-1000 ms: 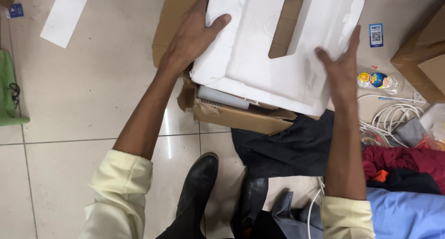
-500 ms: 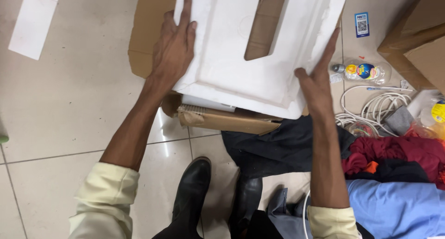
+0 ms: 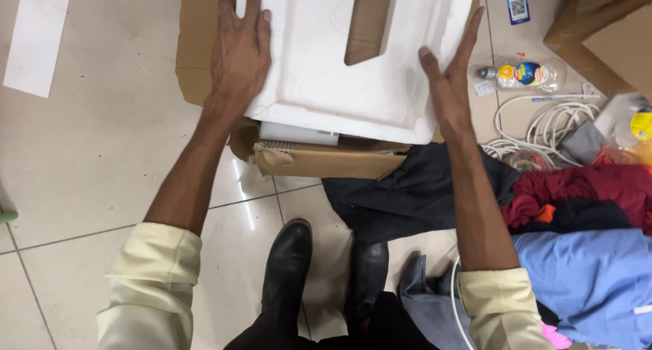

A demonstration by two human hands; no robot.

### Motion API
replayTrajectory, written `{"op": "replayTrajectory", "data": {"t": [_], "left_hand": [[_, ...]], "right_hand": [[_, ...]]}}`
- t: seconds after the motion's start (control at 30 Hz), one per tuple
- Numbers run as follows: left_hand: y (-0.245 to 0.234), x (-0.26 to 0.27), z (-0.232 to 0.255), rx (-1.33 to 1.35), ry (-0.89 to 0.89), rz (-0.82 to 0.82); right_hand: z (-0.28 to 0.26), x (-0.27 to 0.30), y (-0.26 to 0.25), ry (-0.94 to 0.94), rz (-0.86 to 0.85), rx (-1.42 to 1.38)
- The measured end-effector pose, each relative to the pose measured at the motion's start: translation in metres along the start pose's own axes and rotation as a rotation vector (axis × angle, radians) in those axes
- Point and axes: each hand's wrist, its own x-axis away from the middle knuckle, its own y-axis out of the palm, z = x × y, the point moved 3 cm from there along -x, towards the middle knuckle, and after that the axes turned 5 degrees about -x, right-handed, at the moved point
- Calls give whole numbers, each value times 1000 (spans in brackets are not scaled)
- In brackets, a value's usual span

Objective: The person packs a cardboard box by first placing white foam padding and a small box inside. They then add several folded clothes, including black, grey, blue, and maroon garments, followed by a red artificial flower garland and a small plastic bag.

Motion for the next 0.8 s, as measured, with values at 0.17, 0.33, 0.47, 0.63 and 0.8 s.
{"op": "replayTrajectory", "data": {"t": [0.17,0.33,0.47,0.63,0.8], "left_hand": [[-23,13,-4,-24,44,73],[-62,62,4,219,-22,48],[-68,110,15,367,-103,131],[-49,174,17,159,-6,243],[2,187,59,148,530,108]], "right_hand": [[-5,23,-16,184,45,-328],[-19,68,-8,120,50,-442],[-1,89,-22,164,172,-153],[85,69,-90,81,319,350],[177,6,-141,-18,67,843]]}}
